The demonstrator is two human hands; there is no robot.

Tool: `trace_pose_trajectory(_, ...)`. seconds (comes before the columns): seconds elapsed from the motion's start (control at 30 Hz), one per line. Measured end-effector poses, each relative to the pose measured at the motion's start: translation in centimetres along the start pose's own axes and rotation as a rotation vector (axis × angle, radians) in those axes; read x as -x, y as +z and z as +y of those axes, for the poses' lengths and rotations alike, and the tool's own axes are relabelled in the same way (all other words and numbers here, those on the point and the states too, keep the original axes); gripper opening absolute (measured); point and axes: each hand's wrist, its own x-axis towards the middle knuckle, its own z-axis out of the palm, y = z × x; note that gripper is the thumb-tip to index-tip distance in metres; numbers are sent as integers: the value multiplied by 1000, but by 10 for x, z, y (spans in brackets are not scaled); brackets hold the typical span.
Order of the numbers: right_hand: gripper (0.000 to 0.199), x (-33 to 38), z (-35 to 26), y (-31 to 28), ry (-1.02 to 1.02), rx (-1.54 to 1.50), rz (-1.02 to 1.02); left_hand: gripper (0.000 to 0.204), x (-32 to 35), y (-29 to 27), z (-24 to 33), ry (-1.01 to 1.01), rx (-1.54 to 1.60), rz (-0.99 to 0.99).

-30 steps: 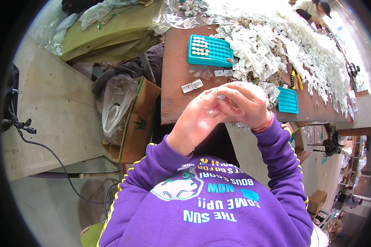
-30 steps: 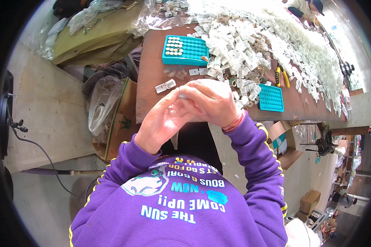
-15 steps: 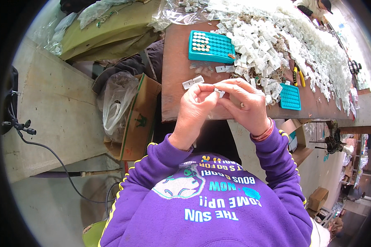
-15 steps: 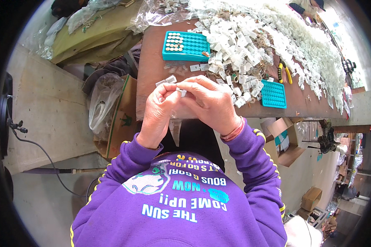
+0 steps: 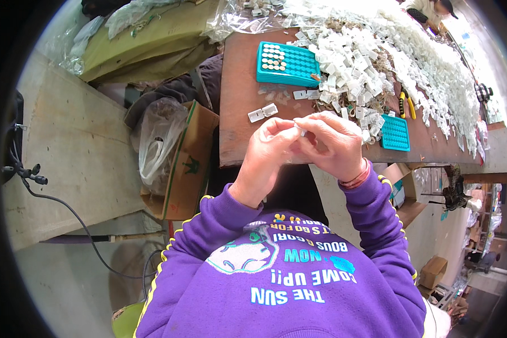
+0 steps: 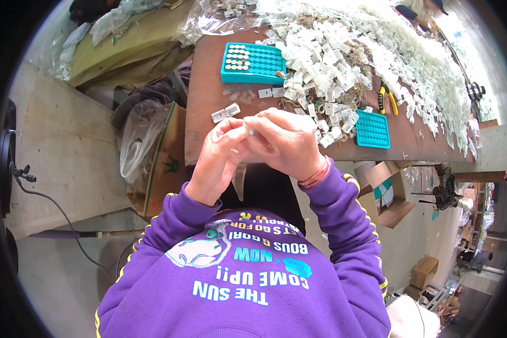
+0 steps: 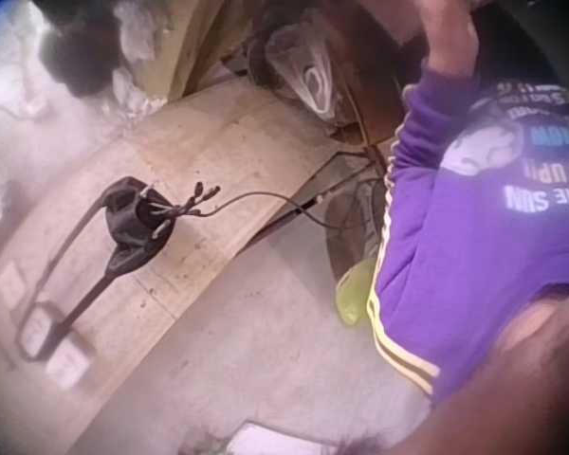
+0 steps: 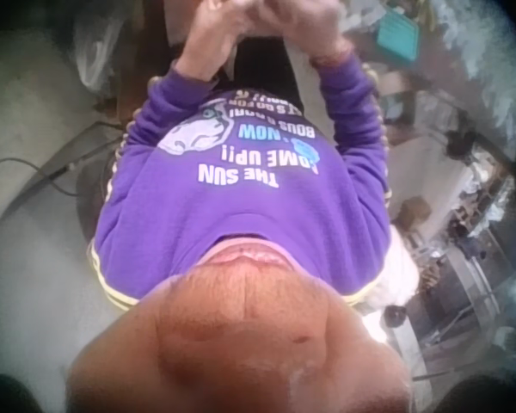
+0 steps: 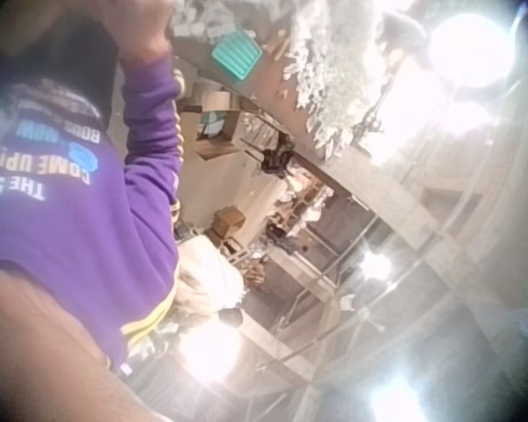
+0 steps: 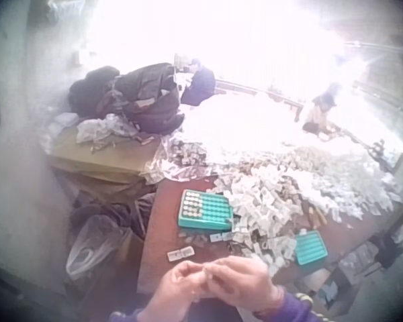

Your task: The person repeatedly picks small white plastic housings and metal pins from a pile on the table, inserts the pins into the housings, and places the assembled units into a teal tray. The person handles items one at a time and continues the same assembly cycle throughout the clip.

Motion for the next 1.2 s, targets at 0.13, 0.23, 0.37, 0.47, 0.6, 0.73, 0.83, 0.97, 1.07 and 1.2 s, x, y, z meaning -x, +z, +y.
trace_pose_trajectory(0.13, 28, 7, -3, 15, 18, -44, 198, 24, -1, -3, 1, -23, 92, -63)
trace_pose_trajectory(0.23, 32, 15, -8, 34, 11, -142, 312, 22, 2, -8, -2, -27, 296, -113)
trace_pose_trajectory(0.37, 28, 22, 8, 28, 390, -245, 306, 19, -12, -22, -2, 133, 220, 26)
trace_pose_trajectory(0.47, 25, 15, 38, 15, 395, 94, 77, 16, -35, -34, 0, 277, 159, 82)
trace_pose_trajectory(0.6, 13, -3, 69, 21, -4, 461, -285, 17, -51, -42, -4, 330, 209, 88)
trace_pose_trajectory(0.73, 7, -12, 82, 26, -249, 688, -447, 16, -46, -49, -7, 335, 233, 80)
trace_pose_trajectory(0.83, 8, -15, 86, 25, -411, 718, -474, 16, -45, -51, -9, 348, 257, 53)
trace_pose_trajectory(0.97, 5, -20, 86, 28, -394, 708, -500, 15, -42, -50, -8, 348, 223, 62)
trace_pose_trajectory(1.07, 1, -23, 79, 28, -37, 472, -437, 15, -42, -46, -6, 349, 199, 62)
trace_pose_trajectory(1.2, 9, -26, 64, 17, 366, -133, -317, 15, -37, -44, -4, 318, 79, 70)
